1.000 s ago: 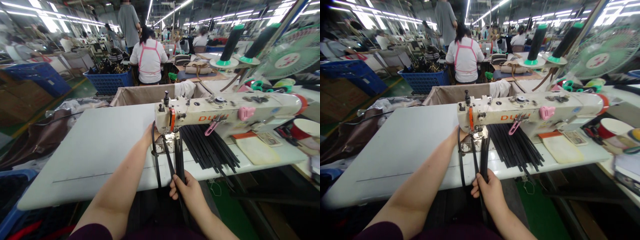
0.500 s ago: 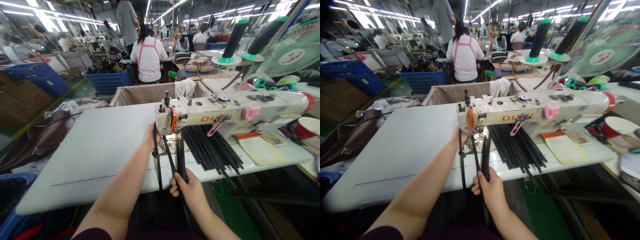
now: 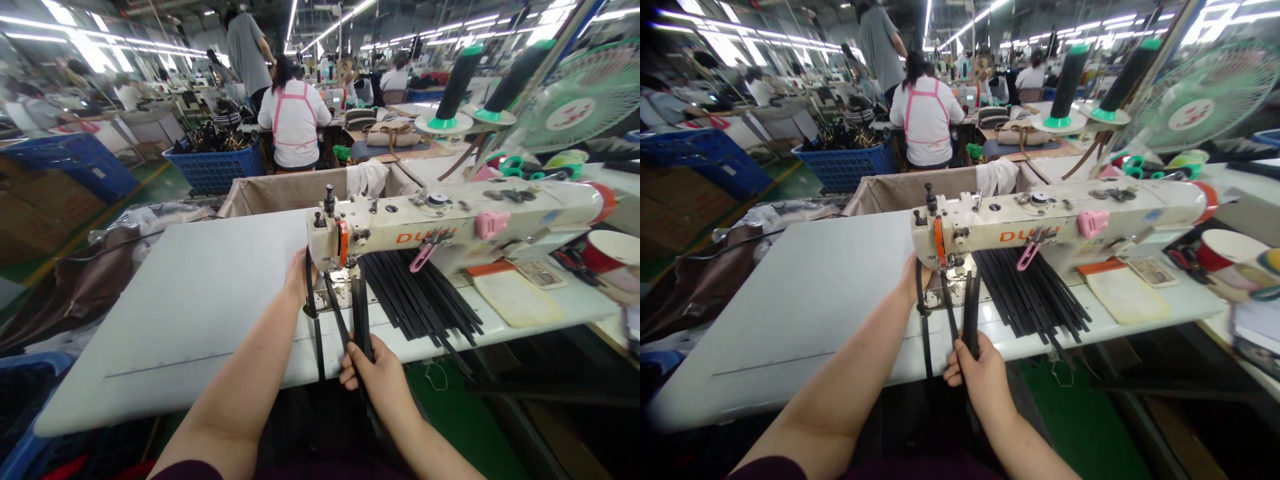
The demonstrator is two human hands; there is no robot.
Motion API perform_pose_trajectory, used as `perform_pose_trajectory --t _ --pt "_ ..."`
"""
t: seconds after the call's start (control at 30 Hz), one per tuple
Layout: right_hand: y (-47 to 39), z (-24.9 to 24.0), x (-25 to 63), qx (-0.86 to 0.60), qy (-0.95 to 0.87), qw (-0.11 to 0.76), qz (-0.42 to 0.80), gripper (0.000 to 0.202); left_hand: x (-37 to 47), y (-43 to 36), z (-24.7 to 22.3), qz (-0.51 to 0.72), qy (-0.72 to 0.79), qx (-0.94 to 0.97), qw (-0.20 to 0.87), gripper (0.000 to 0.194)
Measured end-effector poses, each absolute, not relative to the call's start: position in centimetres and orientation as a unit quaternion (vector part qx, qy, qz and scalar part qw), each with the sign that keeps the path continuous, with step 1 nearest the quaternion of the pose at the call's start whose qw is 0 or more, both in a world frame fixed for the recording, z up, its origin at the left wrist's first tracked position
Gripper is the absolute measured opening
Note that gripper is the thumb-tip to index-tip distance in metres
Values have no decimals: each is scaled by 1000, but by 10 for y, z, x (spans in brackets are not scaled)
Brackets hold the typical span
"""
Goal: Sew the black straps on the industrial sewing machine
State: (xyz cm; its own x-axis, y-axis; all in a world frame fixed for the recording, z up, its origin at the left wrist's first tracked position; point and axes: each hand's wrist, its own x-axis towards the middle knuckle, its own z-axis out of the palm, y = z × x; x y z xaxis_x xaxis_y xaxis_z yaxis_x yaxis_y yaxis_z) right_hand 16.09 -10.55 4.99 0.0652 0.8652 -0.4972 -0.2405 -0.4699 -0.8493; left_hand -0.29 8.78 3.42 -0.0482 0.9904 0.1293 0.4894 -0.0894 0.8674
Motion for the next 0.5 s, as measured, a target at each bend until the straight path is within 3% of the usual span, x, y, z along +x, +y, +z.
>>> perform_pose_trajectory --t 0.23,0.5 --pt "-108 48 163 -584 -278 436 626 65 -6 57 28 360 604 676 219 20" --pt "-113 53 166 -571 -290 433 635 60 -7 -1 18 347 498 783 132 26"
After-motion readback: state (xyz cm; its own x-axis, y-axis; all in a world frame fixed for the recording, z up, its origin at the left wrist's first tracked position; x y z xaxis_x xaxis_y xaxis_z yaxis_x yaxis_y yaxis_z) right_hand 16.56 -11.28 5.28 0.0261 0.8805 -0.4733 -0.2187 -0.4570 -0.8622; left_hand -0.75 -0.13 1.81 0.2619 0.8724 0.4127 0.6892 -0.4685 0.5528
